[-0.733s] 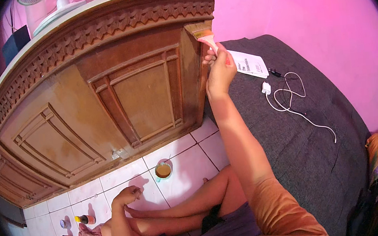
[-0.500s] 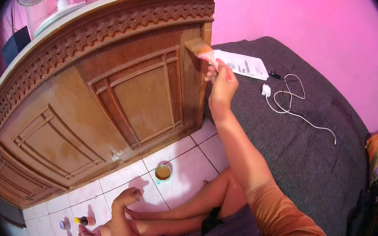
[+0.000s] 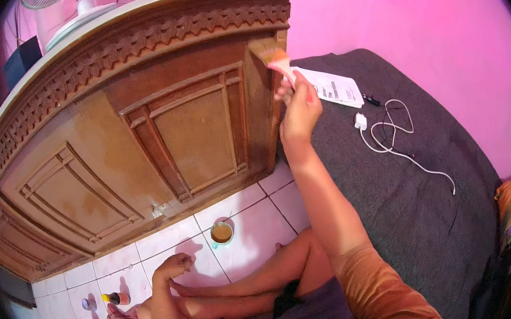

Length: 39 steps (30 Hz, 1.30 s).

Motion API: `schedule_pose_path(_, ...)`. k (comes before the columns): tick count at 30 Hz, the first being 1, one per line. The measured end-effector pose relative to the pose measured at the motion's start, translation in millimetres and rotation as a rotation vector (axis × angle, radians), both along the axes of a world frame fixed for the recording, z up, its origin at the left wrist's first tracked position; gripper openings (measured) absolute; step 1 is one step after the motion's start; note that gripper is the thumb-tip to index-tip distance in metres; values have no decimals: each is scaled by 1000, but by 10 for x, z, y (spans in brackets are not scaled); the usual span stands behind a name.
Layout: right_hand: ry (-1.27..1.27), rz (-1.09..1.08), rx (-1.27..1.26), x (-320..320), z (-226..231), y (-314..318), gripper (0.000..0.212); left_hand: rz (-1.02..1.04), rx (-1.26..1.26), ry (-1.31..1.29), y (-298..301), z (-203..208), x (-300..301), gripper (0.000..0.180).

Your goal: The person paints the side panel of a wooden cabinet using a brush, dipping the brush into a cup of paint placed on the floor.

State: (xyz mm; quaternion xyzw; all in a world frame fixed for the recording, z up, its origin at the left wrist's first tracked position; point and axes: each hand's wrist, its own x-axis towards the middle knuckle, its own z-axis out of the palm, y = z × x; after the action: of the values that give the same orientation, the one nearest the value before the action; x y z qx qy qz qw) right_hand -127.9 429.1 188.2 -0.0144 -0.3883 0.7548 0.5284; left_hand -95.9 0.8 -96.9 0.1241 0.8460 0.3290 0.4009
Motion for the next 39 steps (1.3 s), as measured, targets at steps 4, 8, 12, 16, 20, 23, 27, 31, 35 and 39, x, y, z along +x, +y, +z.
schedule_pose_path(4,47,-1,-3,-187,145,-19,29,-23,28,10,-30,-92,-45,59)
schedule_pose_path(8,-98,-12,-22,-168,-55,1,30,-1,62,9,-34,-36,-16,58)
schedule_pose_path(12,37,-5,1,-95,50,-55,30,-37,-11,21,14,2,-18,52)
schedule_pose_path(16,1,-11,56,-212,68,5,31,-46,-32,19,-5,-19,-51,45)
schedule_pose_path(20,-109,-11,26,-202,-420,14,30,-3,37,3,-85,-148,-44,46)
schedule_pose_path(23,-222,-3,-21,-83,-937,-33,29,-16,-7,5,-4,-51,-15,53)
schedule_pose_path(27,-350,-15,-11,93,-1590,-33,27,-10,32,-3,40,-84,-31,57)
schedule_pose_path(31,-455,1,-67,279,-1769,-129,24,-72,-32,6,-35,8,-18,44)
schedule_pose_path(35,-606,-22,17,236,-1633,-43,24,-71,-20,22,37,4,-37,42)
schedule_pose_path(39,-508,74,334,-24,-967,140,38,-109,-9,61,53,-28,-53,42)
